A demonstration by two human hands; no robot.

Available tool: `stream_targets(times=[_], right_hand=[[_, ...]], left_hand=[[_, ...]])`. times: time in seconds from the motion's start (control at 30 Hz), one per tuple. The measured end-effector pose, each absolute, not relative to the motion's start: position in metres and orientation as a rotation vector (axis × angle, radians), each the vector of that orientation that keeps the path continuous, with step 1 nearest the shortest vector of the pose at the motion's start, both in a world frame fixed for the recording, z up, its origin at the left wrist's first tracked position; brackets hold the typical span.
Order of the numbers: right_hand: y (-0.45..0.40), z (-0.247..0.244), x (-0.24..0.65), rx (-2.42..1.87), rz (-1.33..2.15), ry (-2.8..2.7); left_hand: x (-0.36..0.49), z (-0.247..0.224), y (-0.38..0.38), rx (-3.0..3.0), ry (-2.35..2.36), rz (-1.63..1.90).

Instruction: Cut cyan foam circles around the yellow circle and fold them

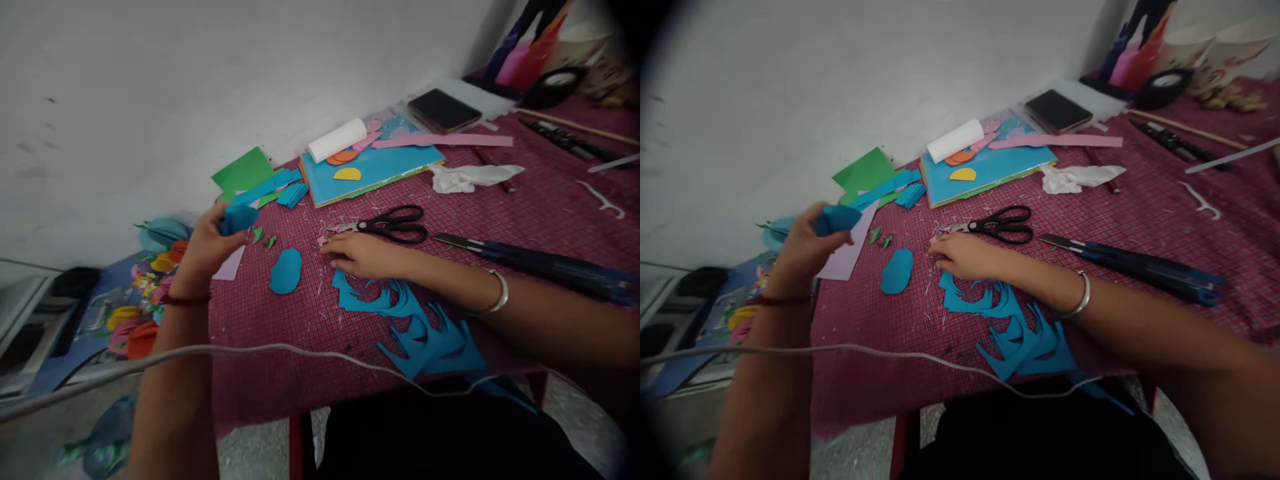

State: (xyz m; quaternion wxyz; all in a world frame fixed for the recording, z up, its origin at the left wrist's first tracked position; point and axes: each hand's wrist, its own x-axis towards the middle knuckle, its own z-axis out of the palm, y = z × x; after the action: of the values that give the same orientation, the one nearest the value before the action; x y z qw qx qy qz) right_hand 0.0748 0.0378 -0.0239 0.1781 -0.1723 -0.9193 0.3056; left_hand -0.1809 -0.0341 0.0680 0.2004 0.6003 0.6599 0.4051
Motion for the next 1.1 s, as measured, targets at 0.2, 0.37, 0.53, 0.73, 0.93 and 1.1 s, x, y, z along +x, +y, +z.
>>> stream_targets(times=[0.2,0.37,0.53,0.73,0.93,1.1], right_hand=[[0.011,0.007,0.07,-0.527,1.421,-2.165],[-0.017,0.011,0.062,-0.549,1.625,-2.104],[-0.024,0.011,0.065,-0.596,1.699,-1.982],[-0.023,0.011,0.063,-0.659,1.795,-1.949],[-0.026,0.005,0.05,-0.727,1.934,-1.749],[-0.027,0.003,0.041,-0.71,1.924,-1.673]], left_hand=[[-0.137,0.069,-0.088,1.679,1.772,1.0],[-0.085,0.045,-0.095,1.885,1.638,0.866],[-0.086,0.04,-0.09,1.963,1.709,0.902],[-0.093,0.037,-0.098,2.142,1.61,0.729],[-0.095,0.021,-0.1,2.216,1.836,0.615],[-0.109,0.03,-0.092,2.02,1.609,1.003]])
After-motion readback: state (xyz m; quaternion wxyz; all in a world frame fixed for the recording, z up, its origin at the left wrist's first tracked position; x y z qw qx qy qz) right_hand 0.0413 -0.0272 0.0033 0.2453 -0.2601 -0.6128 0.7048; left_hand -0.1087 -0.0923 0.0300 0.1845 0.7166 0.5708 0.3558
